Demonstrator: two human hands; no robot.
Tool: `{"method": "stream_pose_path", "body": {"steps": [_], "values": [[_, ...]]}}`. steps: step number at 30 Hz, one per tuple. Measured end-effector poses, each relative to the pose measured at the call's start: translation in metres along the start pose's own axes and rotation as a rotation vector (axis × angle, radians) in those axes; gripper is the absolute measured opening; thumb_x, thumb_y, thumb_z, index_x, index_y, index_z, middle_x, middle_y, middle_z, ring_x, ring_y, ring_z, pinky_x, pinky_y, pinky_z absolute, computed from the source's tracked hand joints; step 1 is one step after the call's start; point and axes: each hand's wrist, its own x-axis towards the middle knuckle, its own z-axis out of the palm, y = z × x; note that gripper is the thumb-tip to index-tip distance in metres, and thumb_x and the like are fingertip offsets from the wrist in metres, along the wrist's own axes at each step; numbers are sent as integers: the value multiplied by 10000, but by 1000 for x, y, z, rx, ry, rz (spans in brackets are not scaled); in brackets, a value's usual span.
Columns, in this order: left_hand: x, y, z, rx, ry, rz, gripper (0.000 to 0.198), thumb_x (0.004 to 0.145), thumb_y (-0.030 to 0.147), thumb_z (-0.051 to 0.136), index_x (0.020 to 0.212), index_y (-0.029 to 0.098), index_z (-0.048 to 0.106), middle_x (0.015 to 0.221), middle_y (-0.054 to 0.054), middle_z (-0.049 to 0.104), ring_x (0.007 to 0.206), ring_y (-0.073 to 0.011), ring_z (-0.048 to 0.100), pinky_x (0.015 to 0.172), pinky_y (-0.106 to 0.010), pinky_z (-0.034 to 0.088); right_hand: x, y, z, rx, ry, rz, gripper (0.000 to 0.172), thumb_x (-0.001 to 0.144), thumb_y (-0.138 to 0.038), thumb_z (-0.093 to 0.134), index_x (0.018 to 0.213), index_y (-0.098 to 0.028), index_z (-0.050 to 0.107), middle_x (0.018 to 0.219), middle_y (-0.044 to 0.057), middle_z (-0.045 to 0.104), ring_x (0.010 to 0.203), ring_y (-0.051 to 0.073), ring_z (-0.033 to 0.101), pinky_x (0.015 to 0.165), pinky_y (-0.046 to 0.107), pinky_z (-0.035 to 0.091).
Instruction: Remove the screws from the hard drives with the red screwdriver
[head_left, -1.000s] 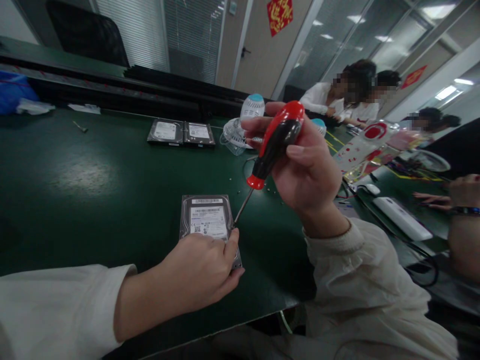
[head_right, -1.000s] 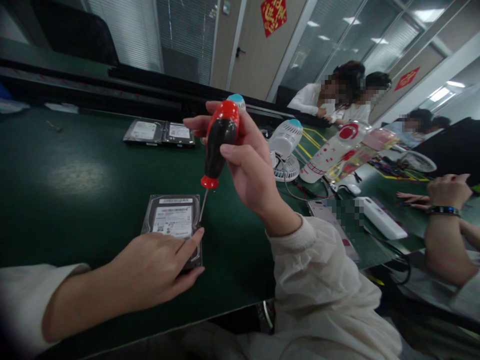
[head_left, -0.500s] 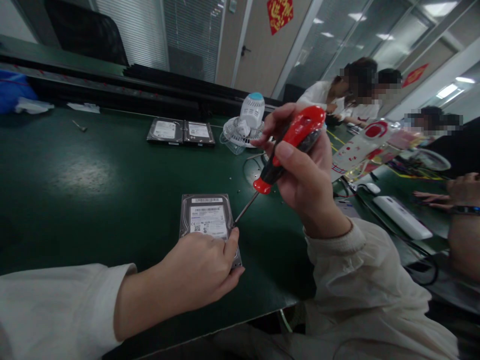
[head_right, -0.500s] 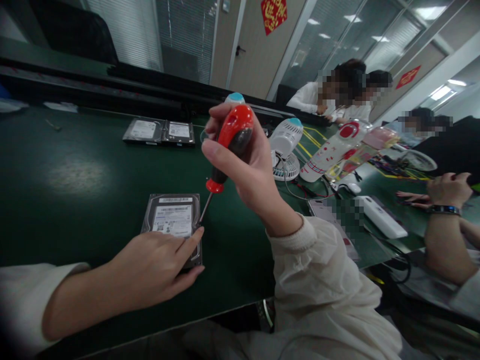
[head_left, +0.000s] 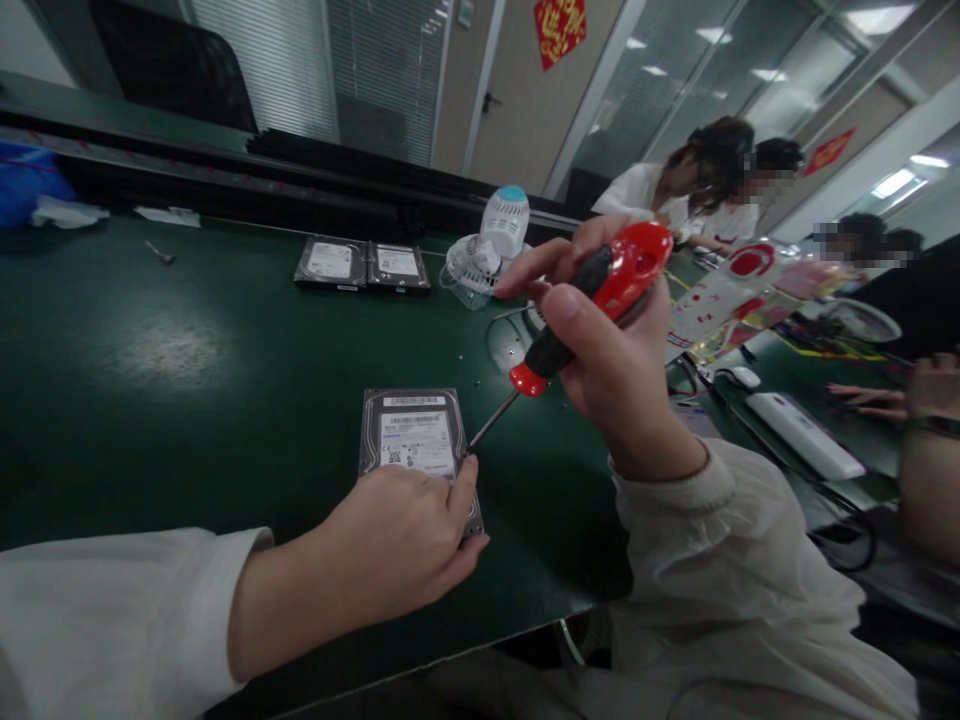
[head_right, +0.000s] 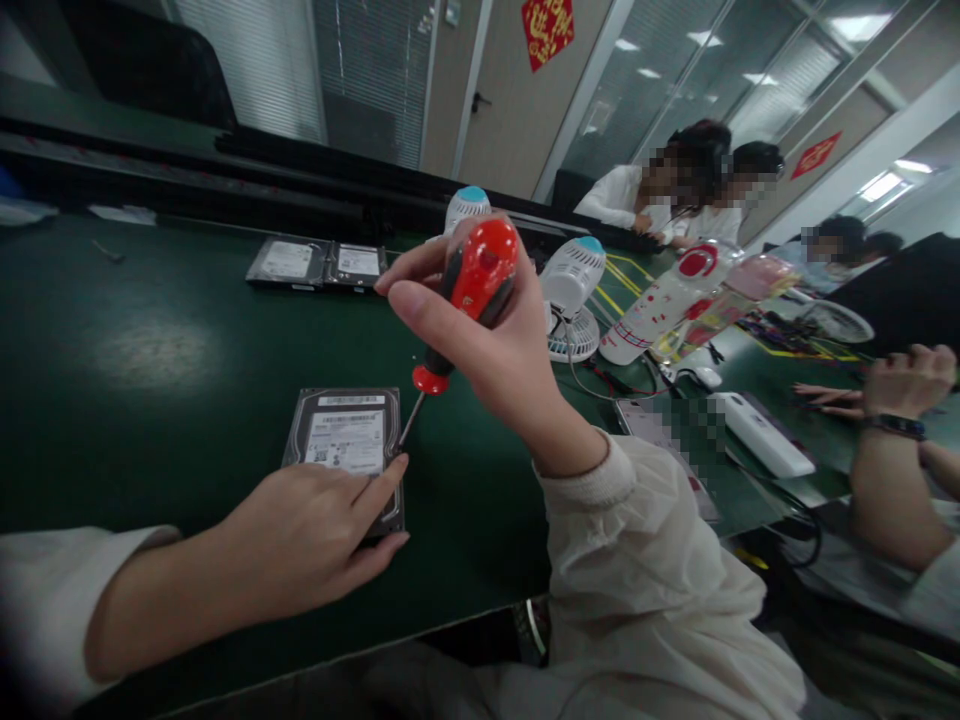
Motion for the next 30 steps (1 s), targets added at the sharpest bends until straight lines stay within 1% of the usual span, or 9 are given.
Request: {"method": "stream_pose_path", "body": {"steps": [4,7,9,12,15,17,22,24,30], "values": [[1,-1,0,-8,-6,-5,540,952,389,480,1314,8,607,802,-153,744,595,-256,692,461,-359,539,1,-2,-4,96,-67,73,332,808,-481,675,1055,-293,557,1079,0,740,1148,236,668,1078,488,504],[1,-1,0,-4,-4,-3,539,951,391,486,1308,7,611,797,-153,743,593,-252,692,460,-349,533,3,-3,-7,159,-129,106,405,784,-443,661,1154,-298,589,1192,11,726,1250,259,615,1106,483,482],[1,-1,0,3,-1,-2,539,949,394,492,1305,8,615,792,-156,743,584,-248,689,459,-343,529,3,-3,-7,145,-112,90,361,801,-418,659,1136,-291,620,1166,8,737,1223,259,635,1106,482,484],[0,-1,1,8,7,4,546,946,398,497,1304,3,615,788,-159,741,573,-246,684,451,-339,523,2,-1,-3,77,-20,42,210,839,-401,685,999,-273,641,976,-3,761,1055,233,709,1085,487,501],[1,-1,2,-6,10,1,551,946,395,496,1314,0,604,799,-156,742,576,-249,684,452,-349,528,1,1,0,76,1,22,184,833,-385,718,903,-262,600,828,-21,730,922,201,725,1043,470,527],[1,0,1,-15,5,-3,551,946,393,497,1321,2,599,796,-150,741,581,-255,686,458,-360,535,1,2,0,106,-7,31,214,827,-406,720,900,-263,578,848,-20,726,919,196,719,1019,459,540],[3,0,-1,-18,-15,-1,551,943,391,507,1312,-7,603,774,-143,736,584,-260,689,461,-366,539,3,0,-5,181,-92,146,367,792,-527,662,1051,-279,584,1120,17,738,1135,248,670,1069,487,506],[2,0,-1,-12,-16,-1,550,941,393,512,1309,-4,606,756,-138,733,572,-257,686,455,-359,534,3,-2,-5,170,-108,161,411,784,-539,648,1105,-287,599,1165,7,734,1180,259,653,1091,497,490],[1,0,0,-6,5,-6,543,947,395,494,1312,9,609,784,-153,741,576,-252,685,461,-356,537,0,-5,0,22,-12,104,347,769,-483,753,967,-267,566,928,-15,734,999,219,714,1018,484,546]]}}
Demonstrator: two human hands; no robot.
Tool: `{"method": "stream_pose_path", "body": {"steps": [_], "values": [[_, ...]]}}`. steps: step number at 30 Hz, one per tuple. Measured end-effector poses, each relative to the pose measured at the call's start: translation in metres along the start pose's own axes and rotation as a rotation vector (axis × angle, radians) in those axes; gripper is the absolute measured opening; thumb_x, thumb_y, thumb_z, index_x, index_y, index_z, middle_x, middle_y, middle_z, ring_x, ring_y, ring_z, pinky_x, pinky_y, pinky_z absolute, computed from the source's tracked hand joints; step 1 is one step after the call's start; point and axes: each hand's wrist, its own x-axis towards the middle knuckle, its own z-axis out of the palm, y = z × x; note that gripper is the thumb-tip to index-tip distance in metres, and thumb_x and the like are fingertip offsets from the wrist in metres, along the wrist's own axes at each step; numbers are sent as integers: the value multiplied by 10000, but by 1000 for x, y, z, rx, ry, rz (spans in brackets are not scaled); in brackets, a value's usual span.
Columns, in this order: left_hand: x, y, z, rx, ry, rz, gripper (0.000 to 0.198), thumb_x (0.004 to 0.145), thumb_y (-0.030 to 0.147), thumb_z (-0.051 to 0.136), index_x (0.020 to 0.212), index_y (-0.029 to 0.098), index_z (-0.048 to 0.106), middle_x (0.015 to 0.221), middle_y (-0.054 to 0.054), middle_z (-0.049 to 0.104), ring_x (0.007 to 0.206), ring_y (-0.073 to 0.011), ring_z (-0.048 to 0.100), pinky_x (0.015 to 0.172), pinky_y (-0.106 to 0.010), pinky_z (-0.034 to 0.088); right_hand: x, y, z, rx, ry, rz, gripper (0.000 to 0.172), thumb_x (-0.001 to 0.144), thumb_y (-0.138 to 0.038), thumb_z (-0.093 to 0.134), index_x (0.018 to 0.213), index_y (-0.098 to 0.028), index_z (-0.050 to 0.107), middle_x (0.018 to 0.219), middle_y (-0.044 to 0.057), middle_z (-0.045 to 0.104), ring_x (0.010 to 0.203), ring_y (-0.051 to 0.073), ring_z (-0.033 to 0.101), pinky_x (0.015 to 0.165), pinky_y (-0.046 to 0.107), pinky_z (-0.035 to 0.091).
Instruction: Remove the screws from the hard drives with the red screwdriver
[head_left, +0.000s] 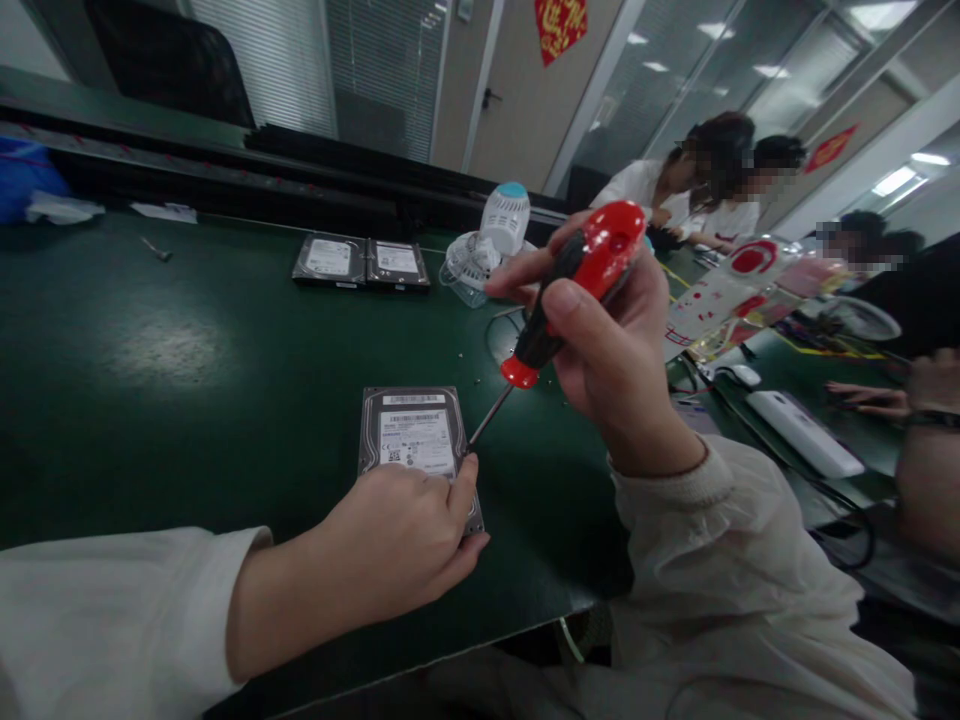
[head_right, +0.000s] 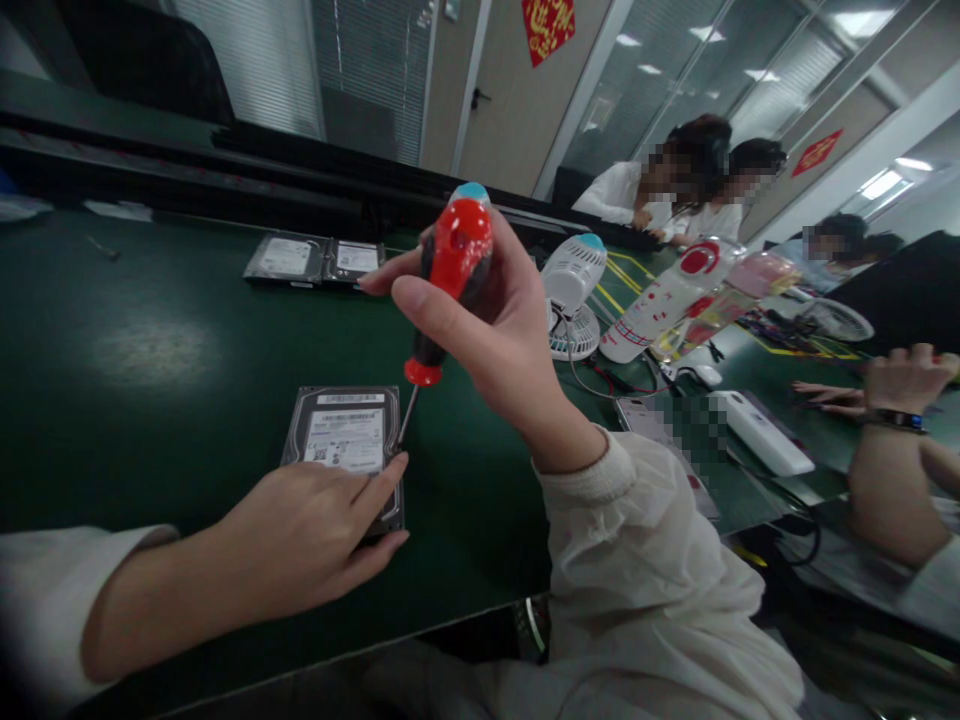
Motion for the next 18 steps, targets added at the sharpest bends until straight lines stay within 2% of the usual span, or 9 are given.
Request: {"method": "stream_pose_path", "body": {"steps": [3,6,8,11,15,18], "values": [[1,0,0,2,-6,-3,540,948,390,492,1310,7,610,789,-154,741,571,-255,682,460,-365,541,0,2,0,44,-16,-20,332,767,-433,769,915,-270,521,908,-25,717,972,202,710,986,456,567],[2,0,-1,7,-15,-4,547,949,396,493,1315,6,605,794,-158,741,573,-256,683,458,-365,540,2,4,-4,138,-69,-10,344,775,-414,746,1017,-294,533,1050,-9,725,1018,201,698,1024,441,550],[1,0,-2,8,-29,-2,548,953,394,489,1320,2,600,787,-159,740,574,-256,684,458,-361,539,3,4,-6,186,-96,17,424,746,-454,733,1097,-299,553,1161,16,715,1047,228,695,1039,461,539],[0,0,-3,3,-42,1,545,958,388,481,1320,-4,598,774,-158,738,573,-258,685,457,-364,539,4,2,-7,215,-113,51,474,707,-495,704,1128,-304,599,1247,22,699,1094,264,685,1041,477,541],[0,0,-2,2,-29,5,548,962,390,473,1322,-4,596,824,-178,746,592,-263,691,465,-372,543,1,-4,-2,88,-50,52,421,767,-473,691,1141,-295,619,1131,13,742,1104,246,686,1043,452,549],[1,0,-2,6,-27,9,543,962,387,477,1323,-1,596,832,-177,746,602,-260,693,473,-367,543,-1,-5,1,14,-6,15,338,785,-461,736,1040,-270,625,959,8,751,1007,220,713,1022,440,552]]}}
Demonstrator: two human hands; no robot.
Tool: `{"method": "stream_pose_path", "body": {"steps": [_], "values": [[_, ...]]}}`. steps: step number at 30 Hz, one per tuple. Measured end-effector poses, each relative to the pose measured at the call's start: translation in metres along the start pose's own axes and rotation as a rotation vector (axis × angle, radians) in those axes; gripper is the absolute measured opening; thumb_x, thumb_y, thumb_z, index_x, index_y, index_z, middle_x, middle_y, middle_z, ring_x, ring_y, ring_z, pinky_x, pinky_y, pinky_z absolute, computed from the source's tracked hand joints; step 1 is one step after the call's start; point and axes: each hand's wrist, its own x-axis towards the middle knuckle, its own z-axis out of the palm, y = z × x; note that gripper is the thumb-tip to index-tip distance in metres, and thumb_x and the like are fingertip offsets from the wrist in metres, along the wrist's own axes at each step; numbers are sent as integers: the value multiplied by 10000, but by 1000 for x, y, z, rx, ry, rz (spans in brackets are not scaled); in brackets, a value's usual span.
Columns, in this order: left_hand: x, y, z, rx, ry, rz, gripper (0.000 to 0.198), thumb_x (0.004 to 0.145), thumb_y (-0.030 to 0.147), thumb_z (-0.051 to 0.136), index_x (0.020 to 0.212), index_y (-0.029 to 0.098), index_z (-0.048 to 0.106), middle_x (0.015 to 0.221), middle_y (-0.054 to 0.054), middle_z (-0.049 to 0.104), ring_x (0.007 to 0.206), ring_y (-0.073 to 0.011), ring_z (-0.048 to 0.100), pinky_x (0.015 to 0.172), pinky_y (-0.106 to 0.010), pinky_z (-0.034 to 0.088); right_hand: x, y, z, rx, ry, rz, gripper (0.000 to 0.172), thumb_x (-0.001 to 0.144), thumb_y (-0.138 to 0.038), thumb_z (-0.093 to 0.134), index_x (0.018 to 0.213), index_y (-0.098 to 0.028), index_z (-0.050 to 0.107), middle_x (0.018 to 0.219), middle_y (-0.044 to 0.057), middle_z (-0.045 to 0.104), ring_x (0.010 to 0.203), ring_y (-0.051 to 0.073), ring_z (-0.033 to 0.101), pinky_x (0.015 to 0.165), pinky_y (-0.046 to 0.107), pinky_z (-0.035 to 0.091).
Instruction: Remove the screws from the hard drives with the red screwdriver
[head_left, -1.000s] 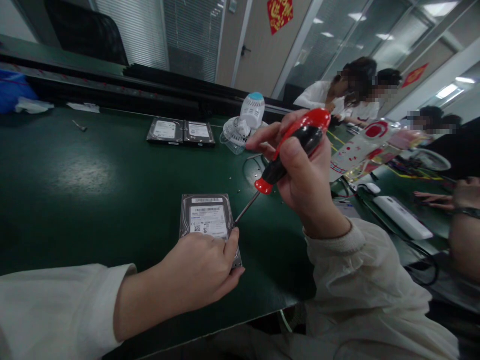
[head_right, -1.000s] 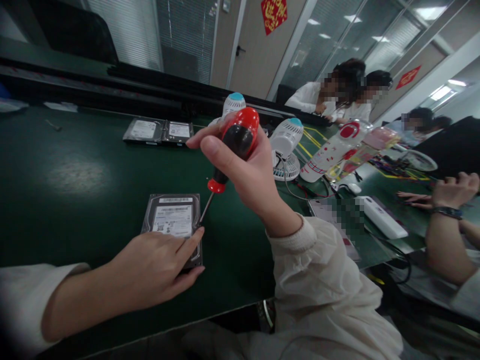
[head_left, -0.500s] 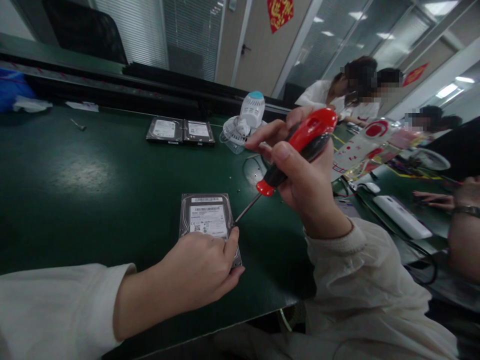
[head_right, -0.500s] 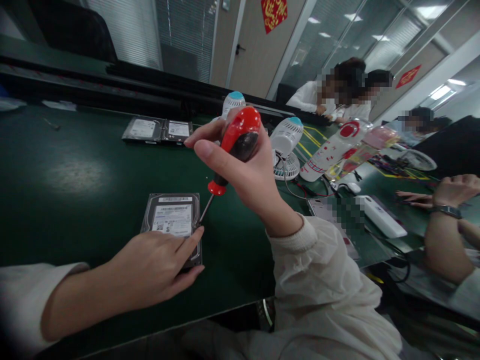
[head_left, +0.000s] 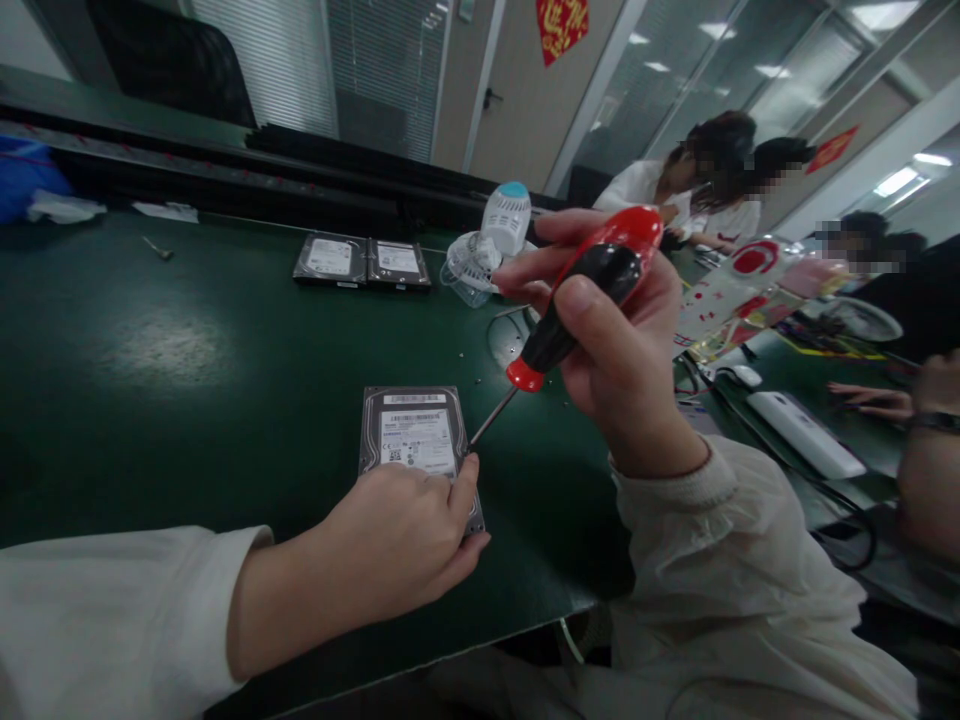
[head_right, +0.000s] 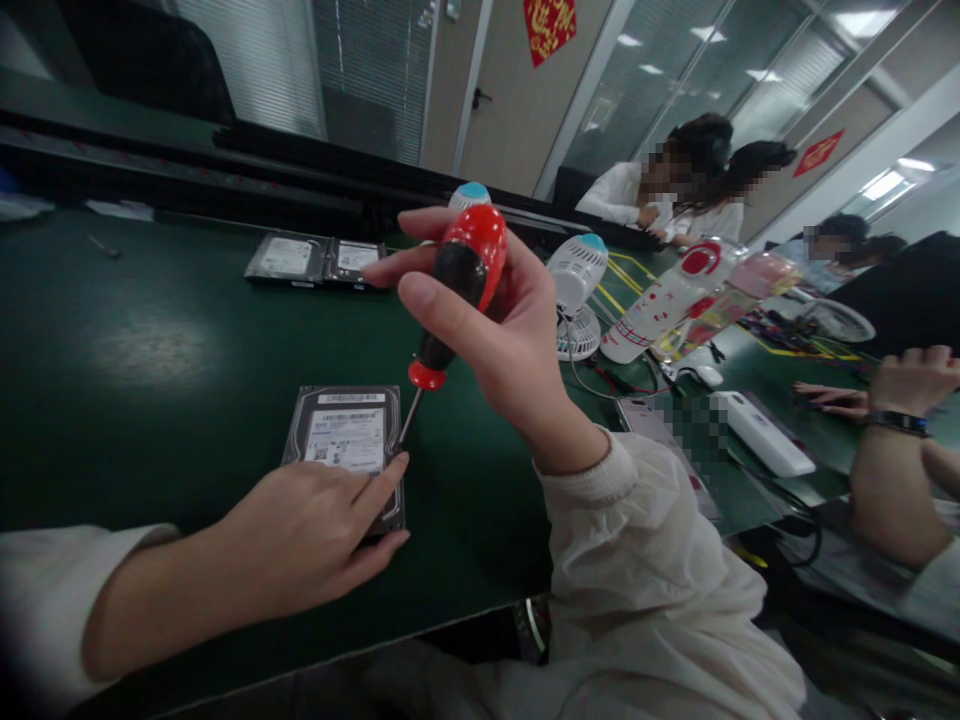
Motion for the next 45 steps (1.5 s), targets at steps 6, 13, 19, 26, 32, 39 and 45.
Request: {"method": "stream_pose_path", "body": {"steps": [6,13,19,26,32,39,45], "values": [[-1,-1,0,6,8,-6,550,955,407,493,1317,9,606,778,-155,737,580,-248,687,463,-340,525,5,7,-3,154,-100,-23,299,883,-559,562,862,-263,600,913,29,725,917,235,692,909,448,563],[-1,0,0,-11,2,-1,548,960,392,483,1319,-5,597,802,-161,737,589,-258,684,468,-363,527,4,3,-3,177,-48,62,346,827,-474,622,1100,-262,609,1078,37,743,1057,243,679,1011,432,533],[-1,0,0,-9,2,-4,550,956,398,485,1316,-2,600,792,-166,735,581,-257,678,465,-359,522,3,5,-4,20,-5,-26,248,793,-420,744,872,-271,562,932,-8,710,963,198,689,970,414,553],[1,-1,1,-12,-4,-4,550,955,393,484,1317,-4,598,785,-162,736,570,-253,678,464,-354,527,7,9,-8,148,-72,49,424,747,-547,693,1076,-306,577,1176,21,708,1055,233,675,980,437,563],[0,0,1,-4,-15,-6,553,960,397,473,1333,6,589,823,-165,740,577,-239,673,479,-342,520,6,6,-5,81,-58,-5,377,777,-444,691,1110,-281,622,1128,3,741,1071,226,688,1034,440,540],[-2,0,1,-2,-16,-9,551,964,402,466,1342,18,587,829,-173,742,565,-220,666,489,-321,522,5,11,-6,115,7,-28,286,764,-402,745,943,-281,558,953,-11,704,941,188,682,973,429,563],[-1,0,2,-14,-5,4,547,966,388,470,1331,-2,588,817,-171,741,576,-251,680,473,-360,541,9,11,-12,198,-122,29,446,665,-413,720,1086,-298,626,1182,17,713,1080,254,661,1031,464,526]]}}
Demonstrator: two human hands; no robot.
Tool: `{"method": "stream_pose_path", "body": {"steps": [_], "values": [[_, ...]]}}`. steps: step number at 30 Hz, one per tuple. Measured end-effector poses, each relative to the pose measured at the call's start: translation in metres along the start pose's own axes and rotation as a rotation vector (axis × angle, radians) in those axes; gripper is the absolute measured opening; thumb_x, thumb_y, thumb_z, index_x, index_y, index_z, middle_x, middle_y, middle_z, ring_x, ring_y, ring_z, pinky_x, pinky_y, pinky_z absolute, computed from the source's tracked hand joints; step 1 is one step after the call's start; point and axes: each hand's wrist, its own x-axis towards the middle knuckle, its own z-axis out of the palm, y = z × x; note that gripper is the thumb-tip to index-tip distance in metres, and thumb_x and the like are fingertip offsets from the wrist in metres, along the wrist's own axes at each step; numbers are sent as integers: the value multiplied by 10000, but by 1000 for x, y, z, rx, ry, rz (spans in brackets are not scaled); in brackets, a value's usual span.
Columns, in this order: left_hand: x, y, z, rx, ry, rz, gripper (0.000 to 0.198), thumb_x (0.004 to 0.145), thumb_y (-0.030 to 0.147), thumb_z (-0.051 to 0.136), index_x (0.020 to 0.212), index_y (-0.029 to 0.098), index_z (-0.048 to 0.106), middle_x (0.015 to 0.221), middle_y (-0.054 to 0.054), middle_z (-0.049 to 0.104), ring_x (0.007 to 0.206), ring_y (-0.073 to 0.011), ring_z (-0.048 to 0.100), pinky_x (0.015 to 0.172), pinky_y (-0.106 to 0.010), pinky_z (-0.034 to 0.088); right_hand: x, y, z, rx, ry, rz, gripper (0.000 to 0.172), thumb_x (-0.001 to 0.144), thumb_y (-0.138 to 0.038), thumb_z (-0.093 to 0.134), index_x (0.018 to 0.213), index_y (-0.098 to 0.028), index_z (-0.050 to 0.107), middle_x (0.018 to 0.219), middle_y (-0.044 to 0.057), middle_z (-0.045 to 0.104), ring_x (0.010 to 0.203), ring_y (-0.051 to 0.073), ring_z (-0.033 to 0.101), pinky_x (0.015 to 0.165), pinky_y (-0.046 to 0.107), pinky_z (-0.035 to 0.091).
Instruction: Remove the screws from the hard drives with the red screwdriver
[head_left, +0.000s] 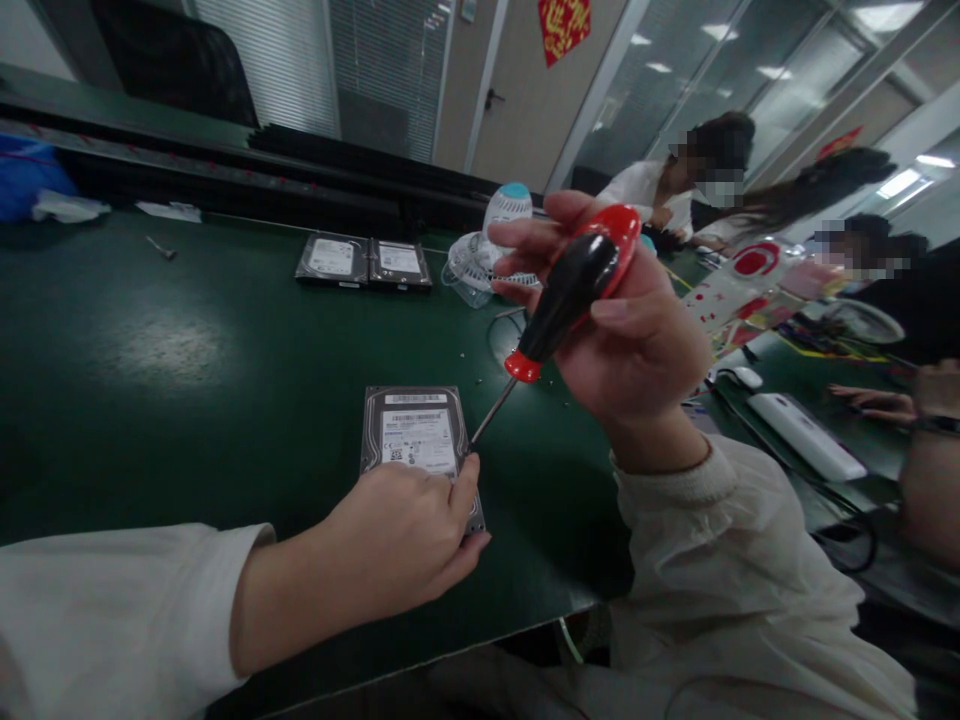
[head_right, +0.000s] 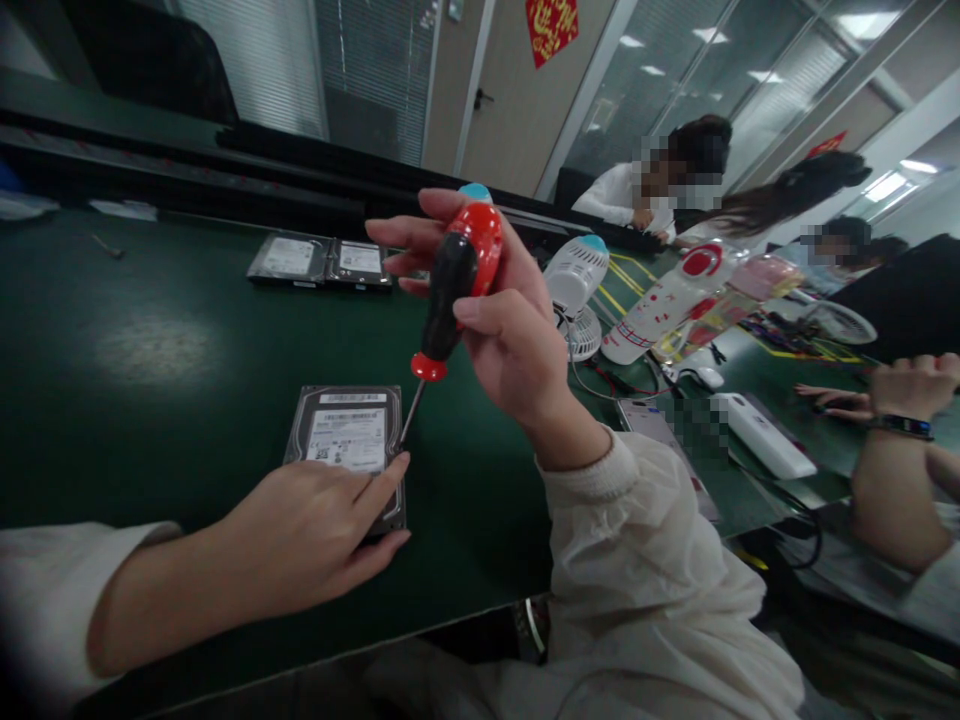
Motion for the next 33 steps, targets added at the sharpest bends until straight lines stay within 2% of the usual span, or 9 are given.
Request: {"method": "stream_pose_path", "body": {"steps": [4,10,13,16,18,21,24,27,33], "values": [[0,0,-1,-1,1,-5,549,964,393,476,1328,-2,590,821,-172,743,589,-263,688,471,-372,547,-3,-4,5,-93,20,-44,365,770,-341,685,1123,-269,628,1110,27,721,1072,235,670,1055,444,509],[1,-1,-2,8,8,-5,545,963,387,479,1323,-6,593,817,-173,743,589,-268,689,466,-379,546,-6,-1,9,-201,123,-83,377,687,-370,834,922,-297,550,876,-18,644,917,206,673,982,447,562],[1,0,-2,9,13,-7,541,957,385,487,1314,-4,602,808,-167,742,582,-266,686,454,-373,538,-5,0,5,-149,92,-58,411,682,-403,814,1001,-302,576,974,0,673,989,217,663,997,447,565],[0,0,0,6,18,-4,547,956,392,485,1312,-6,603,805,-167,742,586,-264,688,449,-365,532,-4,-3,3,-86,9,-10,483,711,-462,754,1132,-281,600,1157,29,699,1119,253,653,1072,476,518],[0,0,1,3,21,-4,552,957,395,482,1318,-6,597,803,-164,742,589,-263,689,451,-364,532,-3,-5,3,-60,-29,12,502,723,-471,733,1165,-267,608,1203,35,706,1189,277,637,1107,492,486],[0,-1,2,-10,16,-6,548,960,387,478,1328,-3,589,809,-155,743,593,-259,689,466,-368,541,-4,-5,6,-75,2,4,418,771,-398,706,1157,-264,620,1172,21,731,1187,266,650,1114,482,478],[0,-1,1,-14,17,1,549,965,390,468,1328,-4,589,810,-154,743,601,-262,692,470,-372,546,-5,0,8,-159,97,-44,270,801,-326,723,1043,-264,621,1011,-3,755,1036,219,708,1067,451,516],[0,-1,1,-14,22,1,545,965,390,466,1320,-3,595,812,-154,743,610,-265,695,483,-377,553,-5,5,9,-195,153,-89,281,773,-346,776,942,-267,566,899,-29,734,953,196,720,1009,438,550],[-1,-1,1,-3,31,-5,553,953,405,487,1309,-1,606,789,-155,741,583,-264,690,452,-364,538,-4,-1,7,-100,60,5,390,789,-490,695,1083,-272,561,1162,10,719,1168,238,660,1081,481,508]]}}
